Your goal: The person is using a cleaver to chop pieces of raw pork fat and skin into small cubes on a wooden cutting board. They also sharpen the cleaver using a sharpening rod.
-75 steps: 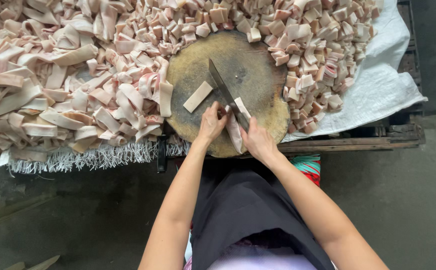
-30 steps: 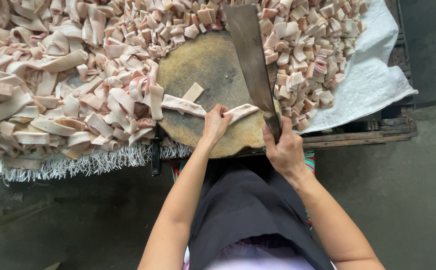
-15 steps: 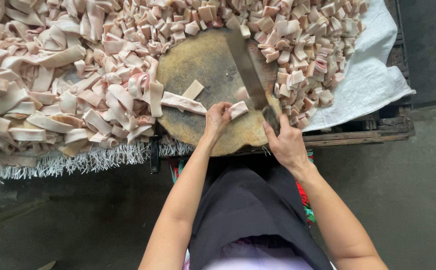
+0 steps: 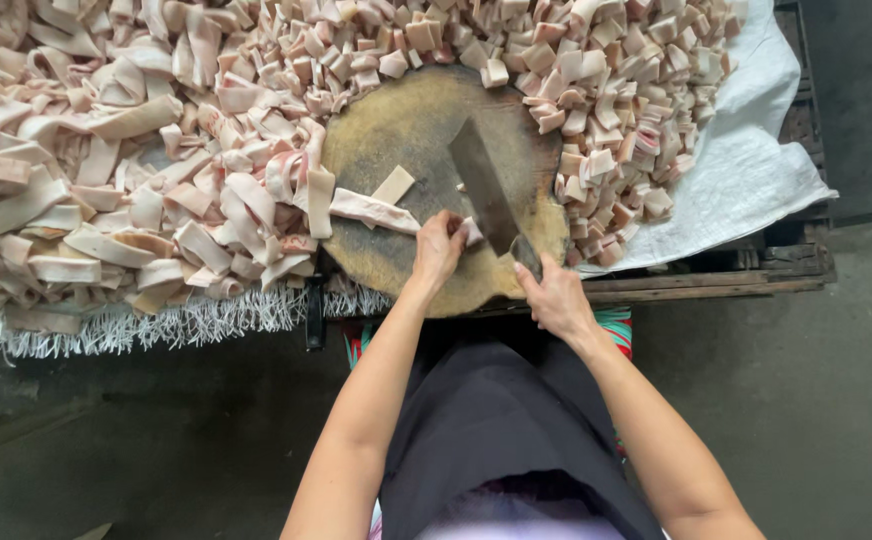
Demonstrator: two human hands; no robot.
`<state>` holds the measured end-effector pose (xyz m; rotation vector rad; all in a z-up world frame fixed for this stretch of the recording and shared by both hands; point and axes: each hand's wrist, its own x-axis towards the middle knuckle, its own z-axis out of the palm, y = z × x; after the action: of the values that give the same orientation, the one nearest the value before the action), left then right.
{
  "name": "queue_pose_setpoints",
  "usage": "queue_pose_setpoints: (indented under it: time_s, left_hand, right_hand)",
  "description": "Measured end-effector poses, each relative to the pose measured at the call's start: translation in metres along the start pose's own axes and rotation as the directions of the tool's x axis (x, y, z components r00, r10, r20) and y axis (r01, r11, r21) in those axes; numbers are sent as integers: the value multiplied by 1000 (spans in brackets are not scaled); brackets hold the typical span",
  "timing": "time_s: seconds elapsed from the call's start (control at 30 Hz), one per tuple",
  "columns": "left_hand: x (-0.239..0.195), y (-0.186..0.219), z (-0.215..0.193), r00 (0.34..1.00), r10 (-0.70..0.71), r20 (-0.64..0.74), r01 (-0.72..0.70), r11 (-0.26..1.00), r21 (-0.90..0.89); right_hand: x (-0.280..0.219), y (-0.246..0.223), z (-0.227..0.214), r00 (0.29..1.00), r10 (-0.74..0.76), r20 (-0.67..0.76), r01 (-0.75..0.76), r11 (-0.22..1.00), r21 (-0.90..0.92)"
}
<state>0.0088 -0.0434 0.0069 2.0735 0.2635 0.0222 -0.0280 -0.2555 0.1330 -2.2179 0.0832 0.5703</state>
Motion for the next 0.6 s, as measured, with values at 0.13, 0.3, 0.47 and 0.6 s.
queue_pose_setpoints:
  time_s: [0.13,0.3,0.47,0.6]
  left_hand:
    - [-2,4,-34,987,-142,80,153,977,-152]
    - [28,-36,-112,970,239,-38,-167,775,609]
    - [27,-34,-141,998,8,58,-53,539,841]
    - [11,3,-157,991,23,132,-124,527,841]
  right_hand:
    - [-21,-26,-18,995,-55,-87,60,996,64]
    - [-32,-9,-5,942,-309,-127,303,951,-68]
    - [-36,30,26,952,-303,-35,290,934,-207]
    - [-22,56,14,970,-239,-45,213,923,-319]
